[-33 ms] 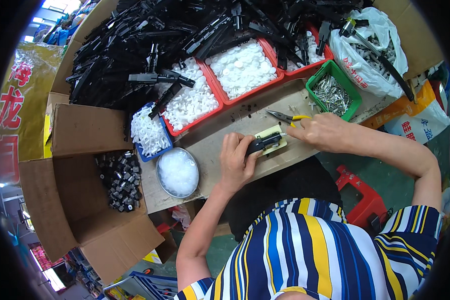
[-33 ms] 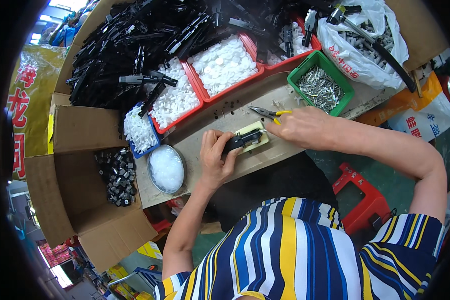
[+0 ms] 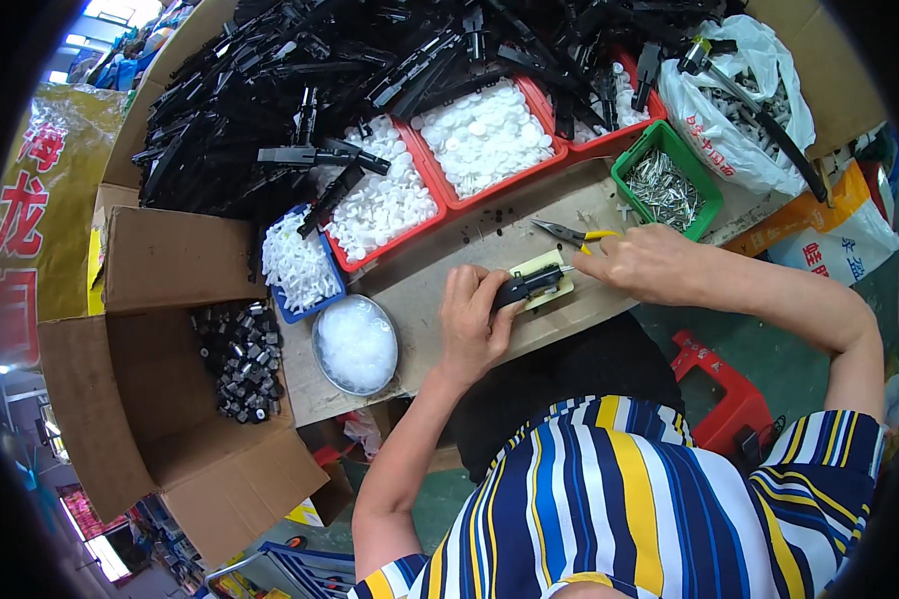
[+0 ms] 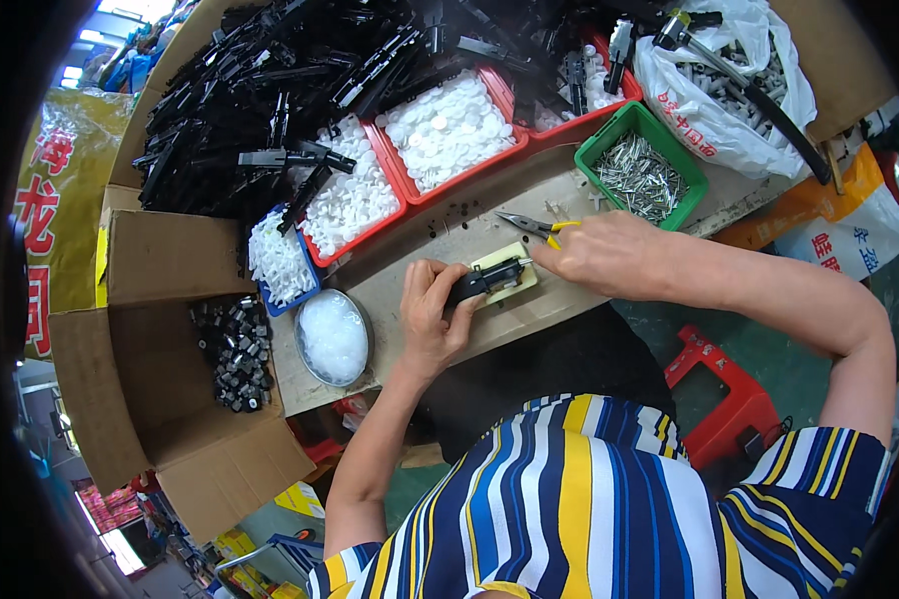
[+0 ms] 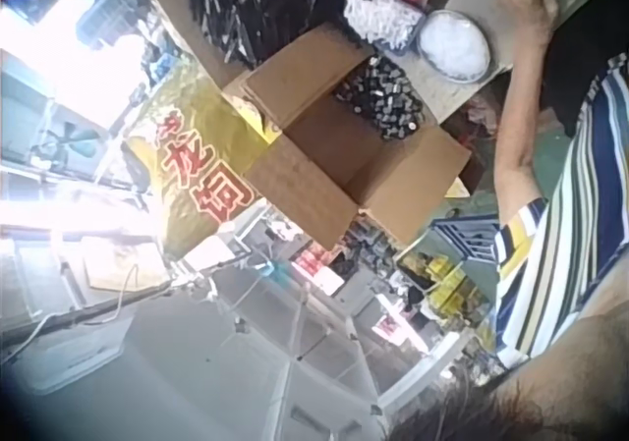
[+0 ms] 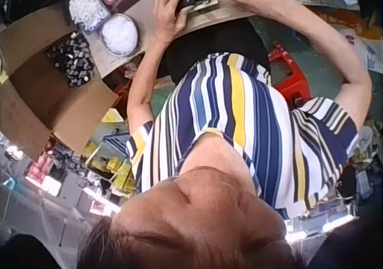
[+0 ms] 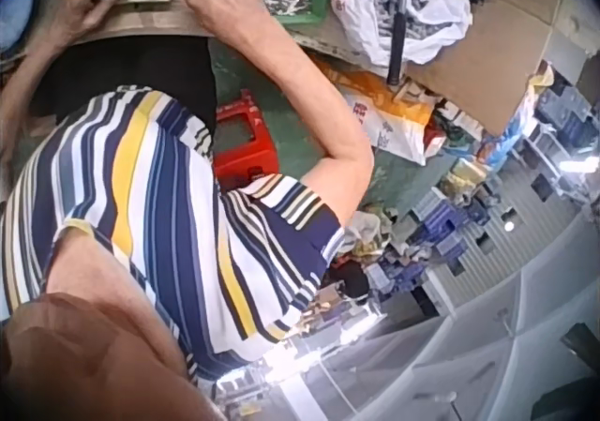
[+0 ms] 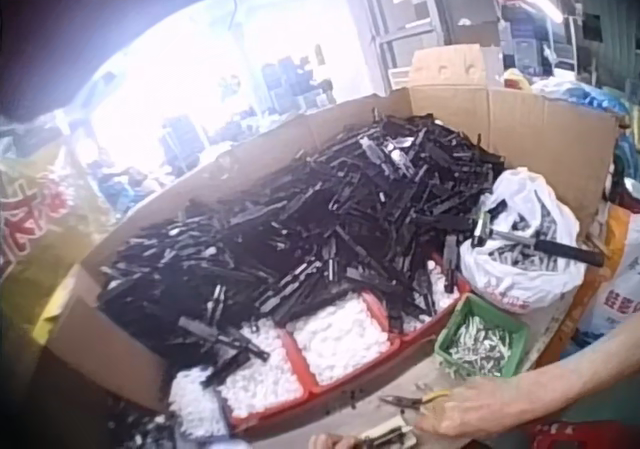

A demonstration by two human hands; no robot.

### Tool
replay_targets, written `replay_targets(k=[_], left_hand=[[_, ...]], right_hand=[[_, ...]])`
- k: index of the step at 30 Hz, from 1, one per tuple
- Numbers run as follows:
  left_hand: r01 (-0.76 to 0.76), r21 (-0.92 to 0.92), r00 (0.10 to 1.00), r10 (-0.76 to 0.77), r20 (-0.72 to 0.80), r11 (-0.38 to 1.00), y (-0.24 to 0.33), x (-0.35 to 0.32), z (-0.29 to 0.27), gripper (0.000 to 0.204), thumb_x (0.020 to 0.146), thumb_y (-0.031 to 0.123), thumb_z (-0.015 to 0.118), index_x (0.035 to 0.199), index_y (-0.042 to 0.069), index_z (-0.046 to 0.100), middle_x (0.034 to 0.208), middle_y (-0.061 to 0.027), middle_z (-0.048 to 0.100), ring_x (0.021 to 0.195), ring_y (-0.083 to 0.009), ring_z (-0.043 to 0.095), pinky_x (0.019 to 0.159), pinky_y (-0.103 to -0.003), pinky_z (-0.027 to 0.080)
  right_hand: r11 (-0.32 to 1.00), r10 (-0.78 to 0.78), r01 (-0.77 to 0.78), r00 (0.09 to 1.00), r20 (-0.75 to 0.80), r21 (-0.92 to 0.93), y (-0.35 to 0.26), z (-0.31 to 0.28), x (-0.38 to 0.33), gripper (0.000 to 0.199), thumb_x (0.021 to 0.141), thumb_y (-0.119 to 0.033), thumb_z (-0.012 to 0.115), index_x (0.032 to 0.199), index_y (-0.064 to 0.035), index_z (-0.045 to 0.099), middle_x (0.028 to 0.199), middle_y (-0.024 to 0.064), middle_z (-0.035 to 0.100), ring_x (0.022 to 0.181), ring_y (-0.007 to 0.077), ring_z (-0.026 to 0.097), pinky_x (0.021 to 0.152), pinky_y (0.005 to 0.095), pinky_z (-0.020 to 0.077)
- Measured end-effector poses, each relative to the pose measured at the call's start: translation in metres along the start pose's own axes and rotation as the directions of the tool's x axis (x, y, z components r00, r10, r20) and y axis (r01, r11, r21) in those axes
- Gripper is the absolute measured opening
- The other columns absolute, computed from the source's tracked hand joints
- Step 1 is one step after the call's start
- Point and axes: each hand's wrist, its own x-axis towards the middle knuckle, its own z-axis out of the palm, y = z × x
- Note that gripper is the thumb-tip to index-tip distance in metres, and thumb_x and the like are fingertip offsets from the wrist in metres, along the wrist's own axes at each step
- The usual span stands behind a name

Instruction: The person assembles small lock mechanisms at a cluttered workbench. They pick up lock bodies, pins, and white plastic components, using pliers and a screwdriver to insert parts and secure the assembly. The person repeatedly handles individual units, placing finished items into a cardboard box.

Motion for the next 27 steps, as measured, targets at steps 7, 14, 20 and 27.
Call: replay_targets(k=[7, 14, 20, 27], left_hand=[[0.004, 0.019, 1.000, -0.004, -0.014, 1.000, 0.002, 0.000, 0.001, 0.036, 0.073, 0.005, 0.076, 0.106, 0.001, 0.063, 0.093, -0.0140, 0.054, 0.085, -0.0323, 0.053, 0.072, -0.042, 0.044], [-0.018, -0.018, 0.999, 0.018, -0.031, 1.000, -0.001, 0.002, 0.002, 0.035, 0.071, 0.006, 0.078, 0.103, -0.001, 0.065, 0.089, -0.0141, 0.052, 0.082, -0.0315, 0.052, 0.071, -0.041, 0.043], [0.005, 0.021, 0.999, -0.004, -0.041, 1.000, 0.002, -0.001, 0.002, 0.035, 0.071, 0.006, 0.077, 0.103, 0.000, 0.065, 0.089, -0.0139, 0.053, 0.082, -0.0312, 0.052, 0.071, -0.041, 0.043], [-0.013, 0.035, 0.998, 0.015, -0.055, 0.999, 0.003, -0.002, 0.003, 0.036, 0.071, 0.004, 0.076, 0.106, 0.000, 0.066, 0.088, -0.0133, 0.053, 0.082, -0.0307, 0.051, 0.071, -0.041, 0.043]], right_hand=[[0.998, -0.052, 0.055, 0.995, 0.088, -0.032, 0.003, -0.010, 0.008, 0.038, 0.087, -0.003, 0.058, 0.124, 0.0012, 0.055, 0.076, 0.0193, 0.066, 0.072, 0.0380, 0.070, 0.060, 0.0495, 0.0554], [0.958, -0.105, 0.114, 0.993, -0.045, 0.264, 0.023, 0.019, 0.010, 0.026, 0.085, 0.000, 0.059, 0.111, -0.0002, 0.062, 0.079, 0.0216, 0.068, 0.079, 0.0425, 0.070, 0.067, 0.0516, 0.0544], [0.994, -0.007, -0.004, 0.995, 0.103, 0.109, 0.001, -0.006, 0.013, 0.019, 0.086, 0.000, 0.059, 0.104, 0.0037, 0.062, 0.079, 0.0234, 0.068, 0.079, 0.0429, 0.071, 0.067, 0.0518, 0.0557], [1.000, -0.019, 0.018, 0.992, 0.127, 0.007, -0.012, -0.025, 0.014, 0.011, 0.087, -0.003, 0.059, 0.091, 0.0058, 0.064, 0.077, 0.0231, 0.068, 0.080, 0.0410, 0.072, 0.066, 0.0494, 0.0577]])
